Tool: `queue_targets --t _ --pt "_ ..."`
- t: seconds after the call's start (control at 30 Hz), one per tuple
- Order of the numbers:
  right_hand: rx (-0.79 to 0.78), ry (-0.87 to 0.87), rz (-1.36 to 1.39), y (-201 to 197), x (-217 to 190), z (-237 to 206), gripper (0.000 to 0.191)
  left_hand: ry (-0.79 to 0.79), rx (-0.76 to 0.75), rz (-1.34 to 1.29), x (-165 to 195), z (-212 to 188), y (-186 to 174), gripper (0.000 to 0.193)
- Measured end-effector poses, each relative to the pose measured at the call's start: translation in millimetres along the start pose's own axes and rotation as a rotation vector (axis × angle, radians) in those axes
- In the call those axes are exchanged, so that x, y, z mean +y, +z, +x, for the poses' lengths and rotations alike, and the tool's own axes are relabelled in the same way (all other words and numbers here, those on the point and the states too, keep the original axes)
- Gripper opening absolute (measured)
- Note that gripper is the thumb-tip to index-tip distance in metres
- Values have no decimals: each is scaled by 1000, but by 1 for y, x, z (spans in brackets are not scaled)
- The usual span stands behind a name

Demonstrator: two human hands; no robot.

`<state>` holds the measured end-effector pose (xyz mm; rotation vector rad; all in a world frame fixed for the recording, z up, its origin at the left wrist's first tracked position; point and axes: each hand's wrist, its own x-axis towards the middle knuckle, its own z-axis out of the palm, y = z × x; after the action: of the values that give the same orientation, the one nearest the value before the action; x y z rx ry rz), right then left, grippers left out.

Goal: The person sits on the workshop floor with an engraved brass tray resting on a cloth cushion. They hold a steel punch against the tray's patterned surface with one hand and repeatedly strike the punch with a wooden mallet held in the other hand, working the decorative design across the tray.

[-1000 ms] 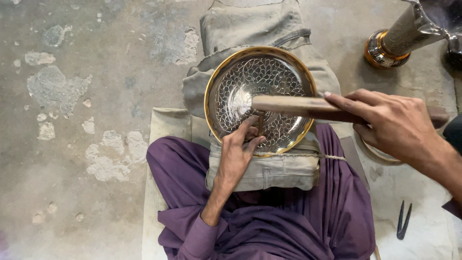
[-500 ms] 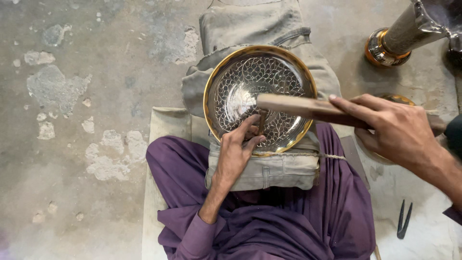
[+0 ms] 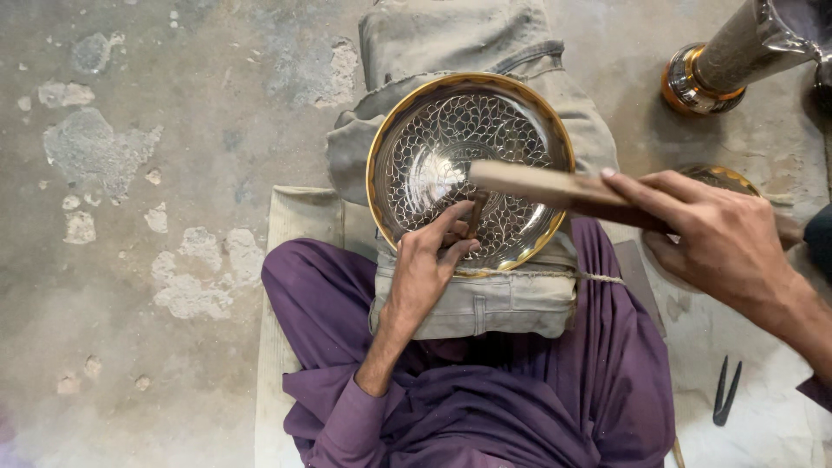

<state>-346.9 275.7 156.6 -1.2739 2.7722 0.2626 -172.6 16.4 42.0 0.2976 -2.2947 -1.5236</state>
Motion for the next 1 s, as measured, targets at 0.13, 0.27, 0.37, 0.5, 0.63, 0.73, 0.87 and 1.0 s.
queue_targets --t 0.13,0.27,0.37,0.5,0.63,0.73,0.87,1.0 --pt "279 -85 503 3 -1 -2 74 -17 -28 5 -4 -1 2 51" --pt "91 -51 -3 2 0 -4 73 -25 -34 4 -7 1 4 52" --pt "80 43 192 -1 0 -5 75 -22 -36 4 -7 0 4 52" --pt "197 -137 118 -1 1 -7 74 -15 -30 -6 -4 -1 3 51" --pt "235 -16 331 3 3 -4 73 -4 -29 -7 -2 0 1 50" --pt "118 -183 44 6 6 -4 73 -27 -42 -24 -2 1 0 51" --pt "228 -112 57 9 9 -8 74 1 -35 -9 -2 1 -2 52" --pt "52 -27 100 9 12 -7 79 -7 -41 -29 -1 1 -1 51"
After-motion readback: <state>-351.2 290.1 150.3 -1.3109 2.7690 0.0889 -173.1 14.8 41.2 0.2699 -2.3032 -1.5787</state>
